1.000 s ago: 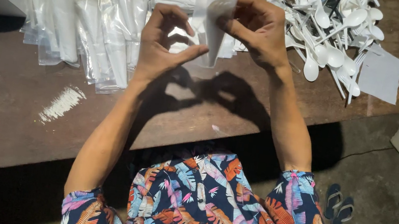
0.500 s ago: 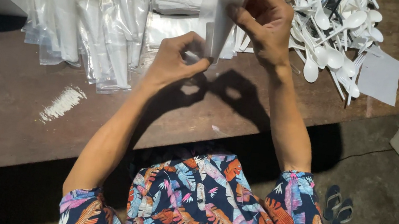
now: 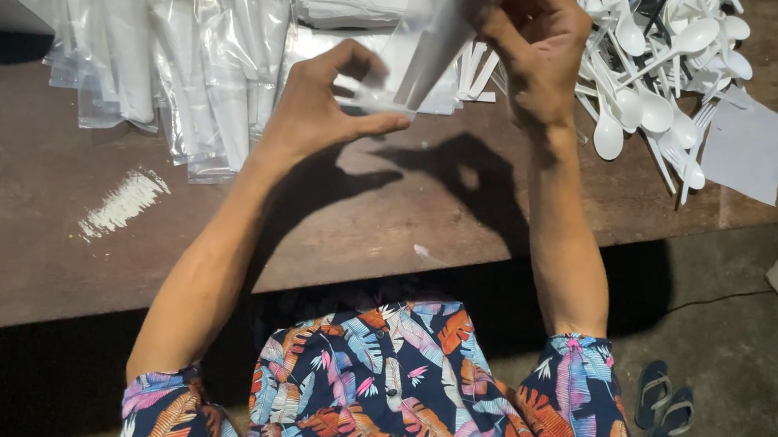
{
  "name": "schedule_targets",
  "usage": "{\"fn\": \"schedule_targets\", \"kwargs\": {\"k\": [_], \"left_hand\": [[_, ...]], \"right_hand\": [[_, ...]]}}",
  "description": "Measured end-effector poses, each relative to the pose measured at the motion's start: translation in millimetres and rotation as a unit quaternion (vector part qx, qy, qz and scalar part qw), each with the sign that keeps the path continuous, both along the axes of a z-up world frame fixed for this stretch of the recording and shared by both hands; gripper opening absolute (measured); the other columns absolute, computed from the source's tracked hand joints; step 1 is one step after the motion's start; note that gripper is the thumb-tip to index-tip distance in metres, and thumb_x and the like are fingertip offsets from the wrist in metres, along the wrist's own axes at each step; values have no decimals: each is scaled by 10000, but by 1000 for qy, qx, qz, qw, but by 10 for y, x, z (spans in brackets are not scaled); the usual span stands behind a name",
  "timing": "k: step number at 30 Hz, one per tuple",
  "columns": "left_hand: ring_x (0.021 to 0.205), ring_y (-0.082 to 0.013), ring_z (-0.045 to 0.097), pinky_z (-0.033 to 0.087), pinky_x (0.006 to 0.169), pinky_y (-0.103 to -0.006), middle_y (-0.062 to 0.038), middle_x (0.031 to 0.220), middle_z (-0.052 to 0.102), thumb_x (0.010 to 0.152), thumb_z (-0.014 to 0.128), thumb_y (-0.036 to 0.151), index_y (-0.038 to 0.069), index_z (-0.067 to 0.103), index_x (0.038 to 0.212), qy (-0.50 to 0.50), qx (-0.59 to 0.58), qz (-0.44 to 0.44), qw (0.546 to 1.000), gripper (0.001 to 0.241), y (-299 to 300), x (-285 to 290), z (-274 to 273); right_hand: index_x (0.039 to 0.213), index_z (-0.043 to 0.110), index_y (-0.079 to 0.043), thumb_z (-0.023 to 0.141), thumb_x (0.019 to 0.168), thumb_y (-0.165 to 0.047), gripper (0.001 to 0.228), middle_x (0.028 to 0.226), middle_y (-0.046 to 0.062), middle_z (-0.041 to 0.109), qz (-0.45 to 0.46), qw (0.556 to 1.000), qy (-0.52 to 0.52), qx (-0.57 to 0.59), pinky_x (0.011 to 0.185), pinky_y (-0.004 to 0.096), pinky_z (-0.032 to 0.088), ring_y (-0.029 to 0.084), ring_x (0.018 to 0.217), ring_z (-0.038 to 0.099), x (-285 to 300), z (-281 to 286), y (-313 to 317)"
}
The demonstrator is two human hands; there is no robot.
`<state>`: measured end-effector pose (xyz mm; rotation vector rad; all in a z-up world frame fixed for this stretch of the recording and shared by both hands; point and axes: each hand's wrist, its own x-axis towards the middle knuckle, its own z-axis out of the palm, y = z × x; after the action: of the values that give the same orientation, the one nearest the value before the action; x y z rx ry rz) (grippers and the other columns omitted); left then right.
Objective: The person places plastic spoons and forks into plastic bags, folds napkins, and combines them into packaged sets on a wooden table.
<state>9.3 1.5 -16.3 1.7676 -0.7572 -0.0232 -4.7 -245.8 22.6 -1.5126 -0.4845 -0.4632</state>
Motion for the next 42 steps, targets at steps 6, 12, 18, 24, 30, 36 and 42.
{"fn": "schedule_targets", "kwargs": {"k": [6, 12, 18, 24, 30, 36, 42], "left_hand": [[1071, -314, 772, 699, 888, -445, -157, 1261, 708, 881, 815, 186, 95, 578, 1303, 144, -80, -72, 984, 493, -117, -22, -86], [748, -216, 799, 702, 595, -347, -126, 1038, 806, 860, 790, 205, 76, 708, 1199, 288, -1, -43, 957, 371, -95, -152, 236], [835, -183, 785, 644, 701, -261, -88, 1033, 809, 845, 823, 275, 88, 747, 1125, 204, 83, -36, 975, 345, -8, 28, 52], [907, -187, 817, 689, 743, -255, -101, 1068, 807, 845, 836, 210, 77, 745, 1108, 212, 41, -20, 976, 309, 202, 104, 206], [786, -138, 780, 659, 669, -231, -79, 990, 798, 755, 907, 232, 87, 765, 1054, 187, 80, -41, 978, 361, 338, 147, 273], [738, -38, 690, 551, 669, -161, 7, 864, 767, 797, 922, 195, 93, 775, 956, 172, 44, -26, 984, 239, 328, 162, 191], [809, -103, 745, 670, 689, -174, -56, 899, 762, 800, 895, 138, 26, 767, 982, 227, -42, -7, 973, 249, 358, 162, 226]], "right_hand": [[1198, 612, -38, 784, 984, -125, 288, 1144, 59, 685, 57, 996, 64, -37, 969, 289, 610, 160, 1081, 675, -99, 54, 157], [1239, 606, -80, 798, 969, -166, 342, 1122, 22, 612, 16, 995, 98, -23, 850, 243, 545, 124, 990, 580, -90, 103, 125], [1152, 695, -15, 747, 1047, -14, 117, 1143, 150, 716, -27, 990, 31, -133, 964, 292, 633, 225, 1034, 715, -111, 118, -42], [1072, 723, 26, 790, 1024, 15, 84, 1096, 166, 679, -67, 987, 20, -141, 765, 254, 676, 240, 932, 720, -129, 99, -42], [1050, 754, 9, 848, 972, 15, 122, 968, 153, 714, -82, 988, 3, -133, 758, 252, 639, 202, 865, 682, -75, 20, -100], [1048, 757, 20, 871, 888, 3, 197, 962, 155, 778, -78, 991, 104, 24, 711, 208, 662, 187, 781, 759, -13, -15, -55], [1254, 658, -85, 900, 852, -121, 471, 1254, 100, 715, -90, 971, 180, 131, 891, 298, 703, 186, 1111, 741, 107, 60, 7]]}}
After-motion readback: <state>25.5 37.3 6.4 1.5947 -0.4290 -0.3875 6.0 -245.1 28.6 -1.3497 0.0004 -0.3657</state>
